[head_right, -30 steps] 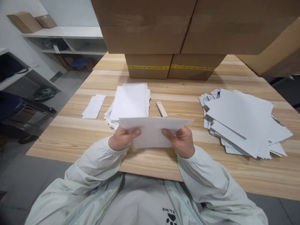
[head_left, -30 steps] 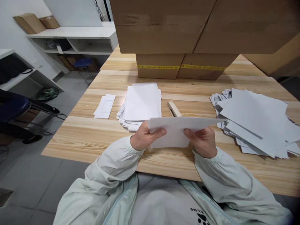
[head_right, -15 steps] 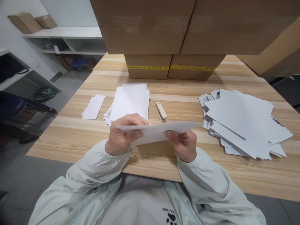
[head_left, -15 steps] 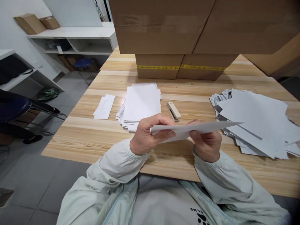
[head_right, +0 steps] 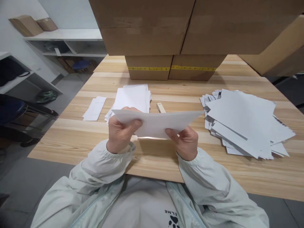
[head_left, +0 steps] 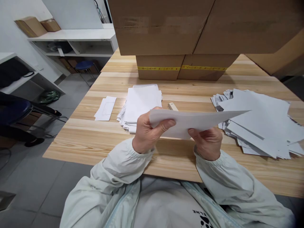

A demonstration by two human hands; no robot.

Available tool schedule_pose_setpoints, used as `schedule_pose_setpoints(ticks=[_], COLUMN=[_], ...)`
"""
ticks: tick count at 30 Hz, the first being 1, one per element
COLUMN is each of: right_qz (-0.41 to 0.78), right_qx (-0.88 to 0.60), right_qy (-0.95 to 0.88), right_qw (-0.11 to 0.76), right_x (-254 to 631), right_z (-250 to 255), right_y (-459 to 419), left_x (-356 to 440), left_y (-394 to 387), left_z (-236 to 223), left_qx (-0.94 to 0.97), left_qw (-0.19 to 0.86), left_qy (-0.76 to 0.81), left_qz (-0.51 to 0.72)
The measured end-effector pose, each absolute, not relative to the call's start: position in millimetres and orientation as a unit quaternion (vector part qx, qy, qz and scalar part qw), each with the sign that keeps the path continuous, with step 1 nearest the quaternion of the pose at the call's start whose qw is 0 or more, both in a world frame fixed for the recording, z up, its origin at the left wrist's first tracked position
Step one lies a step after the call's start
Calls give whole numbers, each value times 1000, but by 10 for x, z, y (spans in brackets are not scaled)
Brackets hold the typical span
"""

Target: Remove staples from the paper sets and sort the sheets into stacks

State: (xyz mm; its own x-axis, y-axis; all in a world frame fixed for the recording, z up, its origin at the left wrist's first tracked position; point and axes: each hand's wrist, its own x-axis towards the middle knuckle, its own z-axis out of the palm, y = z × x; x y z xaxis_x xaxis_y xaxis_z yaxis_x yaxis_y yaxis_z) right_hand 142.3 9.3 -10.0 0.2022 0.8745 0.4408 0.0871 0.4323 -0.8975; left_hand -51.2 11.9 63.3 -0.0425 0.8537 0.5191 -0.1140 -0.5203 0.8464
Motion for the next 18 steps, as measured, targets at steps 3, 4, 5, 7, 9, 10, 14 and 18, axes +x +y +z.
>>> schedule_pose_setpoints(ticks=[3, 4, 5, 7, 9, 10, 14, 18], right_qz=[299, 292, 288, 286, 295, 301, 296, 272], right_qx=[-448, -449, -449, -444, -440, -437, -416, -403], right_qy=[-537, -534, -534, -541, -550, -554, -556, -561], right_qw=[649, 654, 656, 654, 645, 642, 655, 670], right_x=[1406, 1405, 1407, 1418, 1430, 1435, 1441, 1443], right_z=[-103, -97, -92, -94, -114, -129, -188, -207], right_y=[87, 86, 88, 100, 120, 132, 165, 176], left_x=[-515, -512, -508, -500, -496, -498, -516, -530], left_y=[129, 131, 135, 144, 156, 162, 176, 167], left_z=[672, 682, 688, 675, 634, 608, 542, 560], left_qx=[590, 591, 591, 586, 575, 569, 567, 578], left_qw=[376, 383, 392, 412, 430, 436, 436, 430], left_qy=[304, 304, 307, 318, 329, 330, 333, 341], left_qz=[646, 641, 635, 621, 614, 614, 614, 603])
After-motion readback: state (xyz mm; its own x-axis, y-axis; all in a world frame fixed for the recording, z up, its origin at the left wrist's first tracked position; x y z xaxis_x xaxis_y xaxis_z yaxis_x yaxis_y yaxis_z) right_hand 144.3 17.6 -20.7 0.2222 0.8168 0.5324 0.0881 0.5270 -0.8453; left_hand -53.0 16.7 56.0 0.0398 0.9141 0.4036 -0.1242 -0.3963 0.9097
